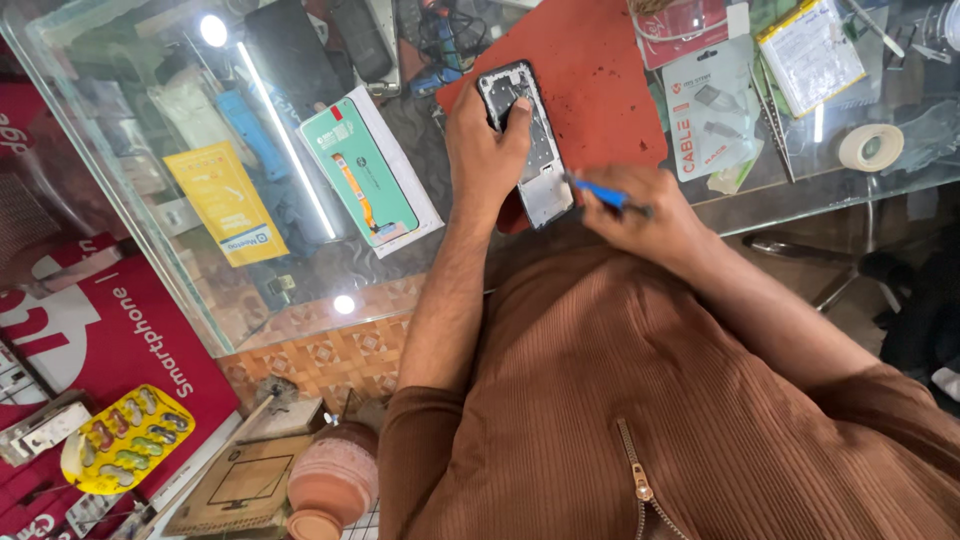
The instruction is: The person applies adhesive to the edges of a disassembled smartphone chassis and uses a metal tool to spread and smooth the adhesive along the seams. The person repeatedly applies more adhesive and continues smoothing the edges.
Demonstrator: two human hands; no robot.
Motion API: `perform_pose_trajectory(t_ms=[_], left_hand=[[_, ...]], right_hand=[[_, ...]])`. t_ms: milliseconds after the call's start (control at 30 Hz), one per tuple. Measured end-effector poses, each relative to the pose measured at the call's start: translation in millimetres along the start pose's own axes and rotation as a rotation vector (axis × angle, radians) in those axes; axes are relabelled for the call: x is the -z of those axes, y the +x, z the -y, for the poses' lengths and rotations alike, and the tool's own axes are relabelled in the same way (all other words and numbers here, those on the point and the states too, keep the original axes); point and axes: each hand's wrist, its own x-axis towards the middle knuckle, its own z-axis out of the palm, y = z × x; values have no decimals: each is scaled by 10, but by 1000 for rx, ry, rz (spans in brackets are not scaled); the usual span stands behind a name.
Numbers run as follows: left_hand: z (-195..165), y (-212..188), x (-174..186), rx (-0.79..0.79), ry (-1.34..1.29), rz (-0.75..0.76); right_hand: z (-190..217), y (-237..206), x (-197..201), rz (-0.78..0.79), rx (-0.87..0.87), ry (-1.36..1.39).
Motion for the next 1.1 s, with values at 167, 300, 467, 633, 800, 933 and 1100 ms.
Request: perform_pose_trajectory(t_ms=[167, 300, 467, 633, 800, 933, 1100], left_hand=[[-28, -12, 17, -31, 60, -12], [-81, -12, 29, 11, 54, -3], [-92, 21, 37, 28, 67, 2], [-66, 15, 26, 0, 64, -4], [-79, 0, 18, 15, 50, 11], [-89, 14, 22, 36, 36, 20], [-82, 39, 12, 11, 37, 11]], right_hand=[[-386, 633, -190, -134, 142, -42], [-496, 909, -251, -178, 183, -6], [-473, 954, -225, -165, 233, 51], [-477, 954, -208, -132, 141, 31], [-473, 943, -152, -111, 152, 96], [-418, 818, -63, -30, -144, 70], [-424, 710, -31, 8, -106, 57]])
